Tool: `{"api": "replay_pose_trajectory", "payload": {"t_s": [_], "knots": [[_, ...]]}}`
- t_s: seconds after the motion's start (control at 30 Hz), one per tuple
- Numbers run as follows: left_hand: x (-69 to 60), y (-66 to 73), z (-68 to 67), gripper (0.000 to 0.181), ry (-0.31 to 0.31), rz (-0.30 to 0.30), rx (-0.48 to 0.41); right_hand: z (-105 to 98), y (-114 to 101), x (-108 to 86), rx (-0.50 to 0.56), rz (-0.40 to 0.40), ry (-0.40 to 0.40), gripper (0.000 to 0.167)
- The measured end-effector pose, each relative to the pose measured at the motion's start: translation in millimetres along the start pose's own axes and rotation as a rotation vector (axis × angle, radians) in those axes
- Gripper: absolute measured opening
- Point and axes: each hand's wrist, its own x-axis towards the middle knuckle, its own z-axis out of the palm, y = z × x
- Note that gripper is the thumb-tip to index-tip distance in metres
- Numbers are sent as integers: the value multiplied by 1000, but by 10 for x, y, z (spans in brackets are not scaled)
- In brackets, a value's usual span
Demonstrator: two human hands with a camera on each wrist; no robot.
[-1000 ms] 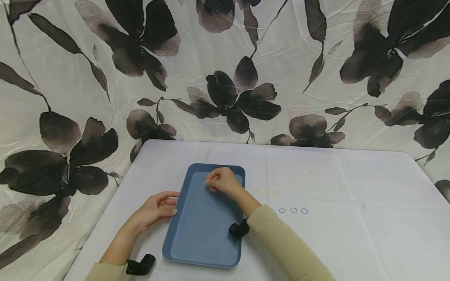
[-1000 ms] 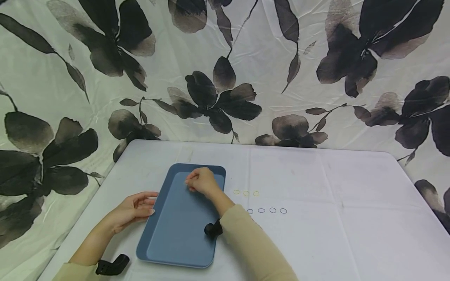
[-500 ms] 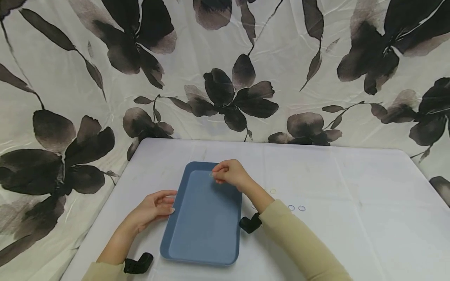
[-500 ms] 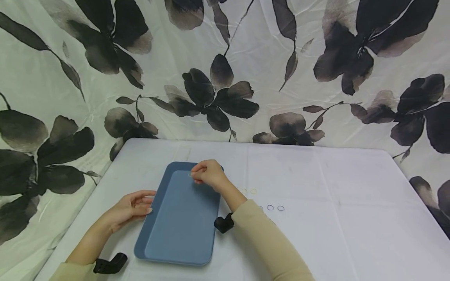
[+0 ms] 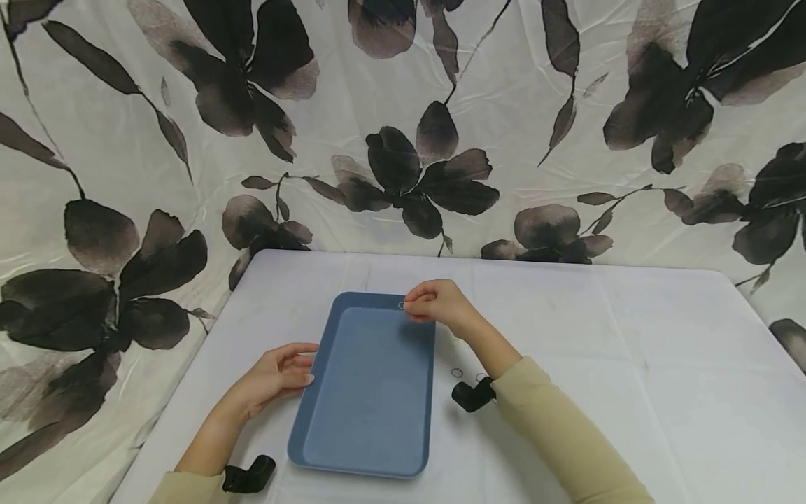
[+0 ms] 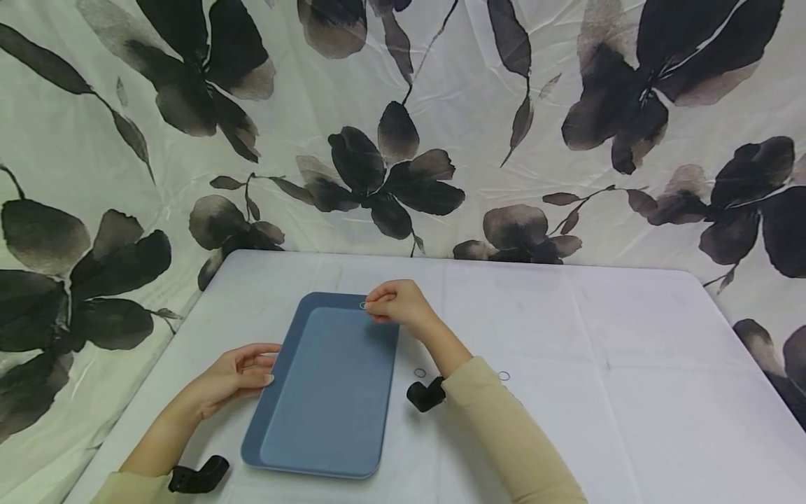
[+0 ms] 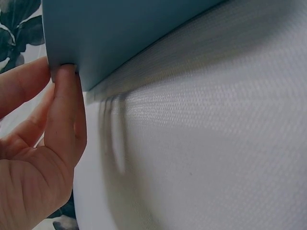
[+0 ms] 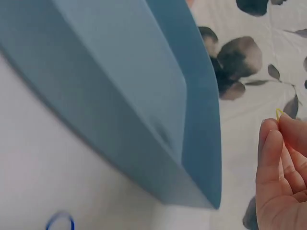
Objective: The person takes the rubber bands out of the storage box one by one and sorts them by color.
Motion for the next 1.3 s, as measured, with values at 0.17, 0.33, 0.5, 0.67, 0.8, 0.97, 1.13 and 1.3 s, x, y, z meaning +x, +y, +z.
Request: {"api": "replay_pose_trajectory", "payload": {"t_s": [0.17, 0.33, 0.5, 0.67, 0.8, 0.97, 1.13, 1.3], "knots": [[3, 2, -3, 64, 1, 3, 8, -176, 8, -69, -7, 11, 2, 12], [6, -2, -3, 65, 6, -5, 7, -332, 21, -140, -4, 26, 18, 14], [5, -15, -16, 65, -1, -4, 15, -491, 62, -209, -2, 48, 28, 14], [13, -21, -25, 65, -4, 2, 21, -667, 106, -289, -15, 50, 28, 15], [18, -2, -11, 65, -3, -8, 13, -790, 146, -371, -34, 62, 30, 16], [25, -26, -28, 66, -7, -10, 16, -904, 205, -457, -55, 82, 40, 16], [28, -68, -64, 62, -42, 37, 0, -1006, 287, -519, -75, 99, 47, 16], [29, -70, -68, 64, -33, 30, 3, -1085, 381, -575, -80, 131, 58, 17]]}}
